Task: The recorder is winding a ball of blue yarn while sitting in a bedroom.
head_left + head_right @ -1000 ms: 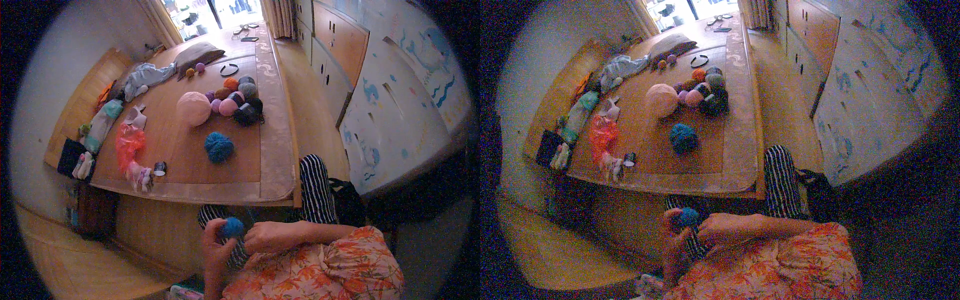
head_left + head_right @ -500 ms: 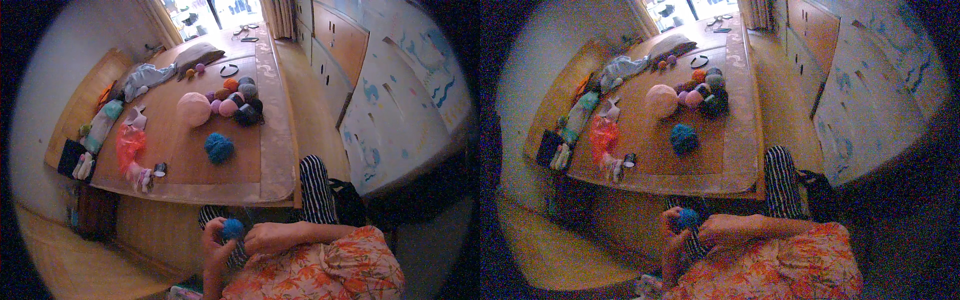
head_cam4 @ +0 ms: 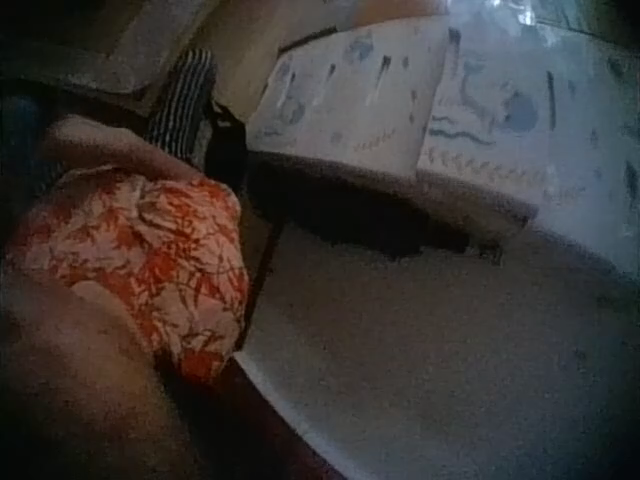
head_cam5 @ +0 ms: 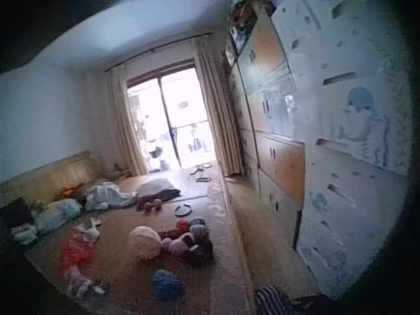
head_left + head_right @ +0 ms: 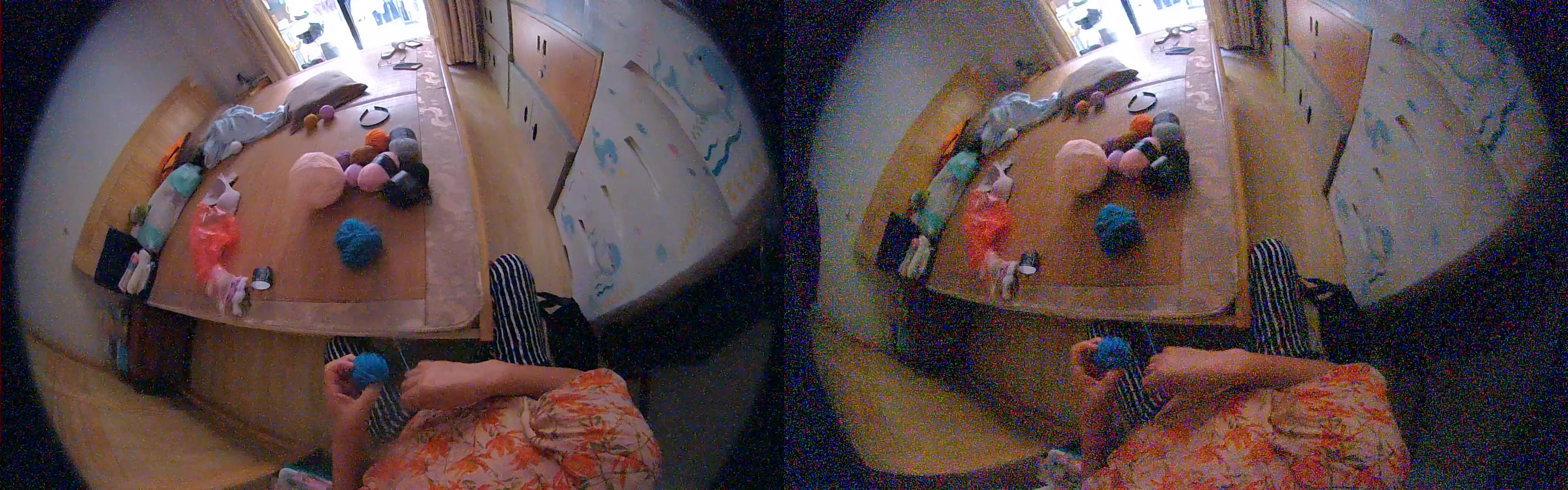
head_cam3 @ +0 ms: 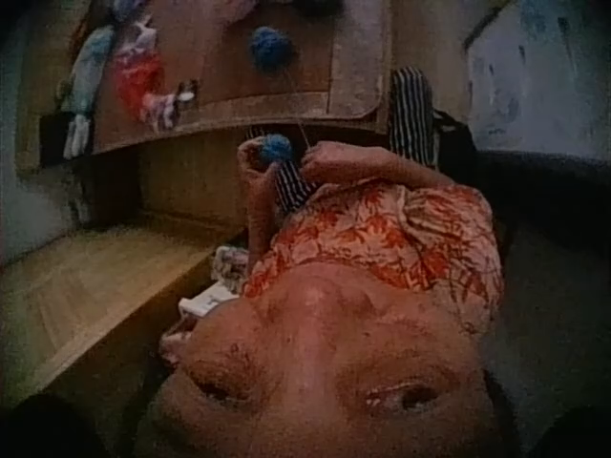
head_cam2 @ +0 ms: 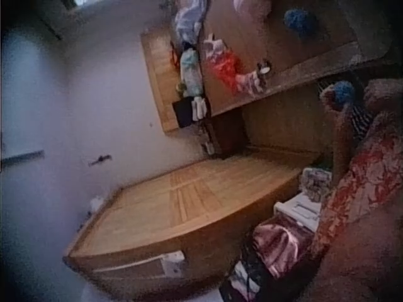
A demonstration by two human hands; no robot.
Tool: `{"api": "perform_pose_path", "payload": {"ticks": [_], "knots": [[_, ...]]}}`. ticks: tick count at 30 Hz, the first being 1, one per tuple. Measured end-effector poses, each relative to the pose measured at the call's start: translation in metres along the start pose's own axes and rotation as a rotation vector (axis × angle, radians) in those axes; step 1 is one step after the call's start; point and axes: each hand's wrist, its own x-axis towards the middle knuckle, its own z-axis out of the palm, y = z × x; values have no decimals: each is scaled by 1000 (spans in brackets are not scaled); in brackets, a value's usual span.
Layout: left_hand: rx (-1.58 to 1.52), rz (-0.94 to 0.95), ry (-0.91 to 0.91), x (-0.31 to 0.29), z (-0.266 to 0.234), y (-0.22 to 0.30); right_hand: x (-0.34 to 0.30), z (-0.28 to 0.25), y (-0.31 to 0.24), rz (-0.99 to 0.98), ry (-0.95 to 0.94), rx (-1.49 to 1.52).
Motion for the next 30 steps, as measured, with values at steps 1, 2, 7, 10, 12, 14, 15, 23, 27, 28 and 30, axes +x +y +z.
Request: {"api": "perform_pose_path", "payload": {"ticks": [1,2,7,10,12,14,15,23,27,28,30], "knots": [[189,32,-6,1,-1,-5,0,-2,-3,-36,-81,152],[190,32,-3,0,-5,-12,1,-10,-9,-25,-62,200],[79,75,-517,-10,-3,-6,4,-30,3,3,306,74],[-403,16,-356,-15,2,0,1,-6,13,202,429,117],[-330,58,-260,-9,1,13,-1,6,18,150,202,-92],[-255,101,-157,-6,0,14,1,-1,0,75,71,1],[-128,56,-39,-4,-1,7,3,-5,-8,-1,-60,93],[136,82,-524,-8,-12,-22,4,-26,5,153,355,130],[-292,17,-353,-10,-5,16,0,0,6,172,237,9],[-284,1,-238,-9,-5,23,1,5,3,136,196,47],[-180,-36,-99,-6,1,15,1,5,-2,78,51,84]]}}
